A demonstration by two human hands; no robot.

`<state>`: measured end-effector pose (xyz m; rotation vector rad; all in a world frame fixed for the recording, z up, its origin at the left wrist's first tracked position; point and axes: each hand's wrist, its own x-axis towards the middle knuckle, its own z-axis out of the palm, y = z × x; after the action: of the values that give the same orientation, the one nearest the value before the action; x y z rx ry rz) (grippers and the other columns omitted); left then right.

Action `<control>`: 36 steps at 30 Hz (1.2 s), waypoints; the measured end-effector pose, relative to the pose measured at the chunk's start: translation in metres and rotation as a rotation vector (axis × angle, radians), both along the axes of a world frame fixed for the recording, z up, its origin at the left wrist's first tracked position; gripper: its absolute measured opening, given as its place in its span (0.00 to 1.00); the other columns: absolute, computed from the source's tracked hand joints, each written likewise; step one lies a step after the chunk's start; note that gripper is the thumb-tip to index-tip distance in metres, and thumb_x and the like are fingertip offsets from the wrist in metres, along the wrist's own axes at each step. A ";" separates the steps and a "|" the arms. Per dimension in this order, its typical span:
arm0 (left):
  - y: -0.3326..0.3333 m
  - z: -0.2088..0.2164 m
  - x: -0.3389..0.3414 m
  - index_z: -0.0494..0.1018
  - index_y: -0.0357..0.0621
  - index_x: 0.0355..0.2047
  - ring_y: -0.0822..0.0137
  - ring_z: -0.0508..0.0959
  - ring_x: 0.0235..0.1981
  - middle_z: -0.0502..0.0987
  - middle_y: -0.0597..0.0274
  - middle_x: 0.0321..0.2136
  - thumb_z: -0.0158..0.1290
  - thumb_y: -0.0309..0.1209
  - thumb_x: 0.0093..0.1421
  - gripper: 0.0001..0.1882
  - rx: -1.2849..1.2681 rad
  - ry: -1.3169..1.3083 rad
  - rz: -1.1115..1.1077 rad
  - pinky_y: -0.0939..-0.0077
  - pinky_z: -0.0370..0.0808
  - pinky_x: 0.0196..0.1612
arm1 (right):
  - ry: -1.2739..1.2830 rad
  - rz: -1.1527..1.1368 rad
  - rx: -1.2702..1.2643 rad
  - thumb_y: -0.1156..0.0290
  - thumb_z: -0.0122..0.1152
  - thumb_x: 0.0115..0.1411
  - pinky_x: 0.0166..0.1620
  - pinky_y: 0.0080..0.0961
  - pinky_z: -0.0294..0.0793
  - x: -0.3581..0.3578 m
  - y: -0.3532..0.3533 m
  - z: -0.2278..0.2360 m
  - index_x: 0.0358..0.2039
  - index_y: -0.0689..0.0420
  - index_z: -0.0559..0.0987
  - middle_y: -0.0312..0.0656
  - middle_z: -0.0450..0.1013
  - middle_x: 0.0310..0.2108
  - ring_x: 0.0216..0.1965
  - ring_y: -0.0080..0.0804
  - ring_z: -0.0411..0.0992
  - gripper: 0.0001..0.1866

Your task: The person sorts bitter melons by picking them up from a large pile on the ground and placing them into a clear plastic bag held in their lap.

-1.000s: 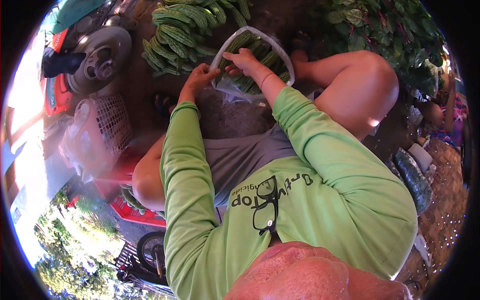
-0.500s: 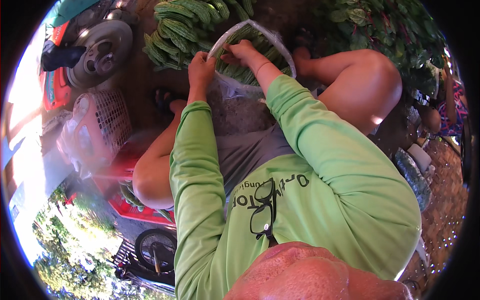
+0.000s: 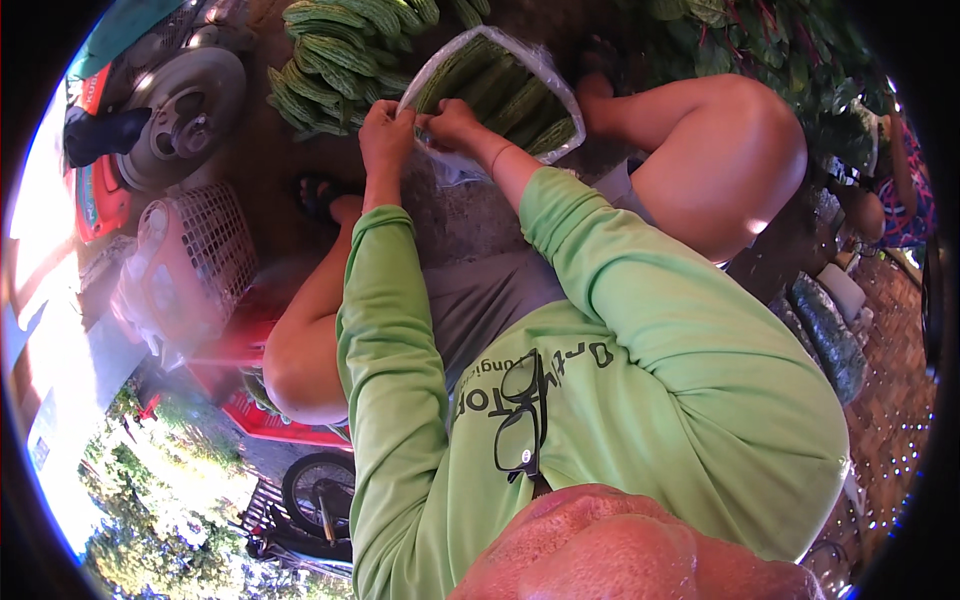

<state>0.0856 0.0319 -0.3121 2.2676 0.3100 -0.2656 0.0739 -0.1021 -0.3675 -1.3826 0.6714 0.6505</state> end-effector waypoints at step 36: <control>-0.004 -0.105 -0.063 0.76 0.38 0.53 0.43 0.81 0.52 0.82 0.42 0.48 0.64 0.38 0.55 0.27 -0.405 0.215 0.468 0.54 0.74 0.57 | 0.045 0.828 -0.177 0.58 0.62 0.68 0.28 0.30 0.82 0.063 -0.021 0.021 0.42 0.63 0.81 0.45 0.82 0.34 0.28 0.34 0.81 0.18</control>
<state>0.0225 0.0276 -0.4168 1.7128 0.8079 -0.2943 0.1367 -0.1235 -0.3469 -1.8175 0.1609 1.2958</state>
